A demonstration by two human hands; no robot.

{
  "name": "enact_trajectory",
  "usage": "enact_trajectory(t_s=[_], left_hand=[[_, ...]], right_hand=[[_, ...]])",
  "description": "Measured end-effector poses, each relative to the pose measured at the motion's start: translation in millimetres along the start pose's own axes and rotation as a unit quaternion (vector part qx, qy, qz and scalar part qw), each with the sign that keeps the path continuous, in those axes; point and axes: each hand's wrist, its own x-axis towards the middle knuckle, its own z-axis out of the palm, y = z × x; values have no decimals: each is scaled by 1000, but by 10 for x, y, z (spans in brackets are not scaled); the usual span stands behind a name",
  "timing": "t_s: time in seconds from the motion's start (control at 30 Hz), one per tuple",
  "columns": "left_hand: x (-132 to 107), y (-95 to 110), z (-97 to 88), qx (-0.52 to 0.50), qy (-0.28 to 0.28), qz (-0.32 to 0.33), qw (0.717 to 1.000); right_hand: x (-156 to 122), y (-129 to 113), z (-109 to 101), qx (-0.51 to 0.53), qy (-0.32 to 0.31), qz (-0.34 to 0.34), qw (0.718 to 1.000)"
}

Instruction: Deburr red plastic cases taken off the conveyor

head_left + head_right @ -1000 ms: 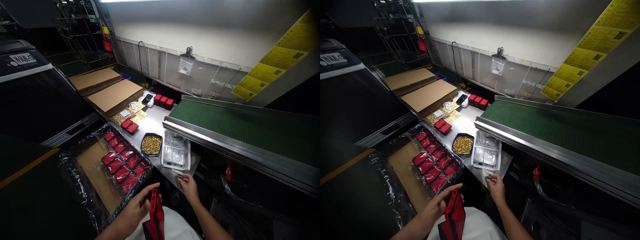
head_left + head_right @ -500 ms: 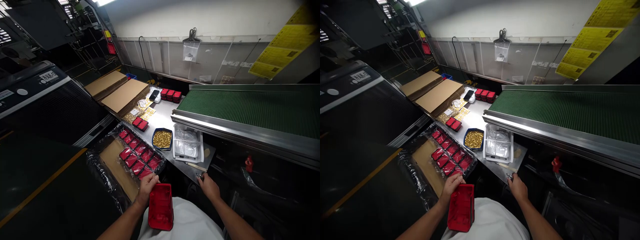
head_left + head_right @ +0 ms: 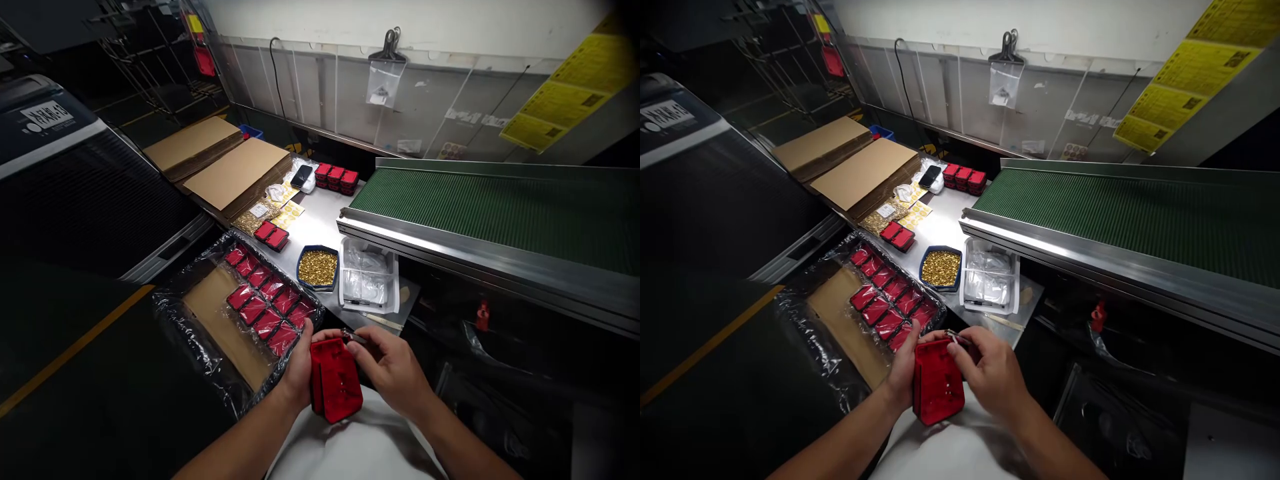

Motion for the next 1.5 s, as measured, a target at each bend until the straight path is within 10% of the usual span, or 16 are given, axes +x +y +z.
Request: enact_trajectory(t_s=[0.17, 0.67, 1.0, 1.5], left_hand=[[-117, 72, 173, 15, 18, 35, 999], [-164, 129, 261, 17, -2, 21, 1000], [-213, 175, 362, -52, -75, -50, 995], [-239, 135, 399, -87, -104, -95, 986]], right_hand=[[-87, -338, 68, -80, -28, -73, 994], [10, -351, 80, -80, -81, -97, 989], [78, -273, -143, -223, -29, -302, 926], [43, -252, -126, -248, -18, -360, 899]])
